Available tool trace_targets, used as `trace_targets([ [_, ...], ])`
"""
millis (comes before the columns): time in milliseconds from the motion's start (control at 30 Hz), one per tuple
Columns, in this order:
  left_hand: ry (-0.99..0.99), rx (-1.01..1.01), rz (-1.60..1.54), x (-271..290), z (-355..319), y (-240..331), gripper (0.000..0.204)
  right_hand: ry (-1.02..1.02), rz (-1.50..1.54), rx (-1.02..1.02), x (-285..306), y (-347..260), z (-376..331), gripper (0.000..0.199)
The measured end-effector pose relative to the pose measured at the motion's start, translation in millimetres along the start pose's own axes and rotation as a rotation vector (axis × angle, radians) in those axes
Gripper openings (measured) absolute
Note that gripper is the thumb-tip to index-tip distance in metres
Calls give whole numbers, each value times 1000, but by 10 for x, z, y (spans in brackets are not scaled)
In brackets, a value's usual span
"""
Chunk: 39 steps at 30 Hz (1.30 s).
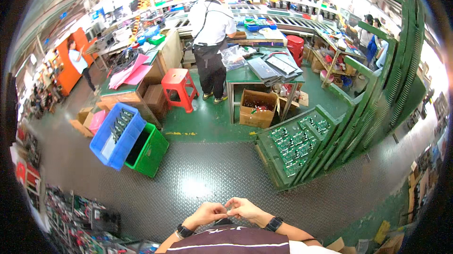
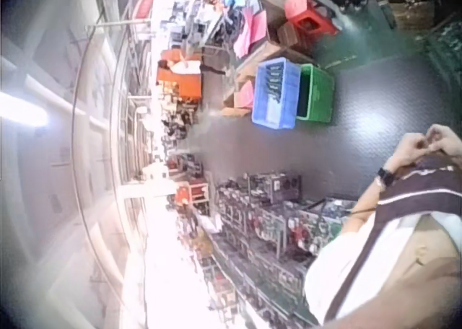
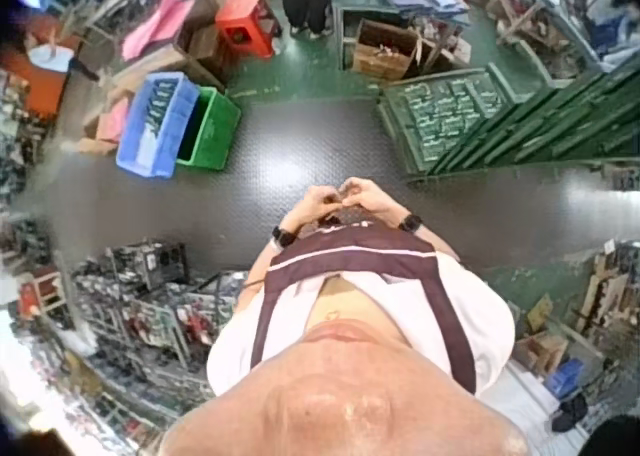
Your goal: Assembling and inspecting industrial power inverter units on a production line.
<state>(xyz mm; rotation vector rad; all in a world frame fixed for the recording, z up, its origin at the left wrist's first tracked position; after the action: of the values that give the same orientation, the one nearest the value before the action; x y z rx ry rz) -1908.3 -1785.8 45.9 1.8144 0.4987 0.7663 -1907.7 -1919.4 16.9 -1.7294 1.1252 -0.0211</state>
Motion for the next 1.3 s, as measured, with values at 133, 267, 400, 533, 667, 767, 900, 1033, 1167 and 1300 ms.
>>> trace_targets([
  [133, -24, 11, 74, 545, -40, 0, 13, -19, 86, 16, -136, -363, 418, 21],
  [267, 47, -170, 363, 875, 142, 70, 13, 5, 245, 15, 0, -464, 690, 21],
  [400, 73, -243, 461, 1165, 410, 116, 12, -21, 497, 8, 185, -625, 889, 21],
  [533, 22, -227, 559, 1548, 732, 88, 11, -89, 607, 36, 420, -862, 1250, 21],
  [667, -27, -163, 633, 2046, 1249, -47, 10, -152, 541, 87, 833, -1297, 1731, 16],
  [767, 28, -167, 504, 2579, 1597, -147, 9, -203, 271, 55, 1153, -1814, 2170, 20],
  [900, 172, 52, 395, 3495, 1922, -278, 9, -225, 147, 137, 1547, -2780, 2628, 21],
  [1033, 532, 188, 45, 4495, 1778, -492, 6, -118, 97, 191, 2035, -3455, 3235, 22],
  [1167, 953, 281, -313, 5344, 1425, -1003, 11, -112, 113, 137, 2372, -4001, 3885, 18],
  [1300, 1214, 228, -358, 6185, 1038, -1755, 13, -69, 108, 171, 2709, -4482, 4667, 18],
])
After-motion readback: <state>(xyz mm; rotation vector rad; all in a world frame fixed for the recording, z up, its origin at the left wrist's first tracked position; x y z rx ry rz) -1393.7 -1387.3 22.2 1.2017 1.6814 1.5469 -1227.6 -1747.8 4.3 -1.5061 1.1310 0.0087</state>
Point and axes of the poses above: each hand's wrist, its own z-axis towards the middle knuckle, its own x-axis out of the back of the hand, y = z × x, the point moved 6 cm from there along z, towards the middle knuckle, and after that the axes turned 12 degrees about -y, right-handed, at the moved point
